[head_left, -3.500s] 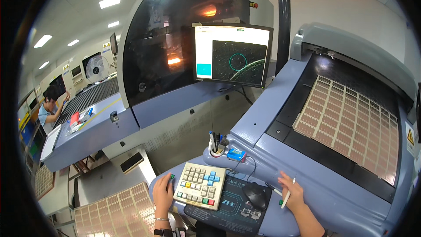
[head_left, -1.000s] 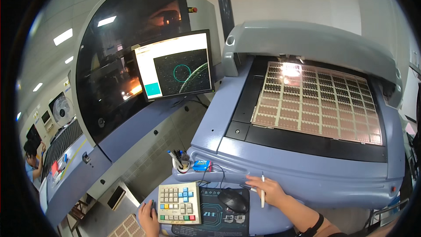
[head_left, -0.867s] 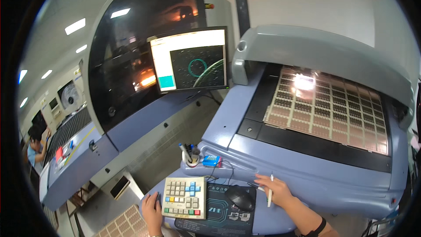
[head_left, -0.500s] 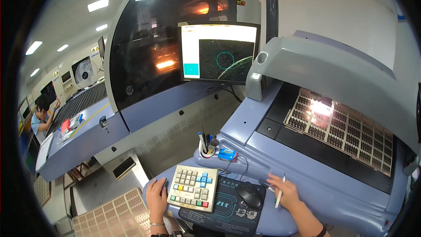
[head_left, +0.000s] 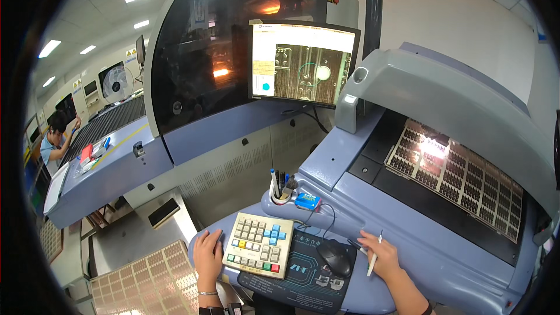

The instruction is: The recorder is seen operating a PCB processing machine, which involves loading and unloading PCB panels and using a keypad terminal for control.

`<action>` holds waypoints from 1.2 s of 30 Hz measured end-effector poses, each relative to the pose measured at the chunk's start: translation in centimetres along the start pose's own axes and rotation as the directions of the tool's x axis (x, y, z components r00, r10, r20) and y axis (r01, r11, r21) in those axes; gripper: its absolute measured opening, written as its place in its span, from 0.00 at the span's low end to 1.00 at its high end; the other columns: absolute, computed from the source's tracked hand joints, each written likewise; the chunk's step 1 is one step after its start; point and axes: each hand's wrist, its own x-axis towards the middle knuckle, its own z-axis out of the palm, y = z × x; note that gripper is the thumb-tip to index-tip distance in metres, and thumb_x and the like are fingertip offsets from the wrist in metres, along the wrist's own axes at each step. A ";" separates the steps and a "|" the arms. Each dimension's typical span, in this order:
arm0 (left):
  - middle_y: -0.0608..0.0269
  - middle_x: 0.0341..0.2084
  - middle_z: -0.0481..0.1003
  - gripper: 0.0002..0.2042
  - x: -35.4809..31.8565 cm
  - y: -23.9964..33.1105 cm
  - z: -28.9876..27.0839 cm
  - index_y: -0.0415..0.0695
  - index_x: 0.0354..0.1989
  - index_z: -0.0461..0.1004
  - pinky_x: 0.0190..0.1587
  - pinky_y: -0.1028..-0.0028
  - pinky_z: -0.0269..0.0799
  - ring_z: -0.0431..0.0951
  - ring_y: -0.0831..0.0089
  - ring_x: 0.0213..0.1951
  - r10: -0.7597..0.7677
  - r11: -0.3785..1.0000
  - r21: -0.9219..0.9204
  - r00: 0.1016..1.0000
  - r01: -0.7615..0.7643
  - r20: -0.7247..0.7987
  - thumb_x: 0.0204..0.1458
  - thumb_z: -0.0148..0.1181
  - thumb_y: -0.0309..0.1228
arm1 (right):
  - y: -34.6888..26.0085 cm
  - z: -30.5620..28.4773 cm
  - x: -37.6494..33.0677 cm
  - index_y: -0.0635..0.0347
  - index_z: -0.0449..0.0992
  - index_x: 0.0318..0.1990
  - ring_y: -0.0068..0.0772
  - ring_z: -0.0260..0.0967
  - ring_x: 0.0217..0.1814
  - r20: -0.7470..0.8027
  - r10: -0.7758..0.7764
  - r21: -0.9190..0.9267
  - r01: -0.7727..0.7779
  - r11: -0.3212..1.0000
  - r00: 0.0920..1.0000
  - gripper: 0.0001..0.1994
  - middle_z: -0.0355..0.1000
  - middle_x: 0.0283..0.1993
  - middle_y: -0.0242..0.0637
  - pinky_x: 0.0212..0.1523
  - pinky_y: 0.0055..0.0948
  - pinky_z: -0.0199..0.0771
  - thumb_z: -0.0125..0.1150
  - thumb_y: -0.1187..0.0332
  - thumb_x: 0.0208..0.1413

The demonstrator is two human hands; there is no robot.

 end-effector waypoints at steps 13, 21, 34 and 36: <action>0.59 0.51 0.79 0.17 0.0 0.0 0.0 0.49 0.53 0.78 0.67 0.53 0.58 0.72 0.53 0.60 -0.006 1.000 0.001 1.000 0.006 0.007 0.54 0.57 0.26 | 0.0 -0.1 0.0 0.55 0.81 0.45 0.43 0.79 0.37 0.014 -0.010 -0.010 0.011 1.000 1.000 0.21 0.79 0.52 0.43 0.36 0.34 0.81 0.60 0.86 0.42; 0.59 0.51 0.79 0.17 0.1 0.1 -0.2 0.49 0.53 0.78 0.67 0.53 0.58 0.72 0.53 0.60 -0.011 1.000 -0.004 1.000 0.011 0.015 0.54 0.57 0.26 | 0.0 -0.2 0.0 0.57 0.80 0.47 0.43 0.80 0.39 0.008 0.014 0.039 -0.015 0.999 1.000 0.21 0.78 0.53 0.46 0.37 0.33 0.81 0.60 0.87 0.43; 0.61 0.51 0.79 0.17 0.0 -0.2 -0.1 0.50 0.53 0.78 0.66 0.52 0.59 0.72 0.52 0.59 0.007 1.000 -0.006 1.000 -0.007 0.017 0.55 0.57 0.26 | 1.1 -2.3 0.9 0.62 0.74 0.52 0.30 0.74 0.30 0.000 -0.051 0.212 0.050 0.976 0.999 0.13 0.76 0.39 0.41 0.33 0.26 0.77 0.50 0.64 0.68; 0.61 0.52 0.79 0.17 0.0 -0.4 0.0 0.49 0.53 0.78 0.66 0.53 0.59 0.73 0.52 0.59 0.010 1.000 -0.008 1.000 -0.010 0.012 0.55 0.56 0.26 | 1.7 -4.0 2.7 0.62 0.73 0.51 0.26 0.72 0.29 -0.048 -0.184 -0.038 0.182 0.983 0.982 0.12 0.74 0.34 0.37 0.32 0.26 0.76 0.51 0.65 0.68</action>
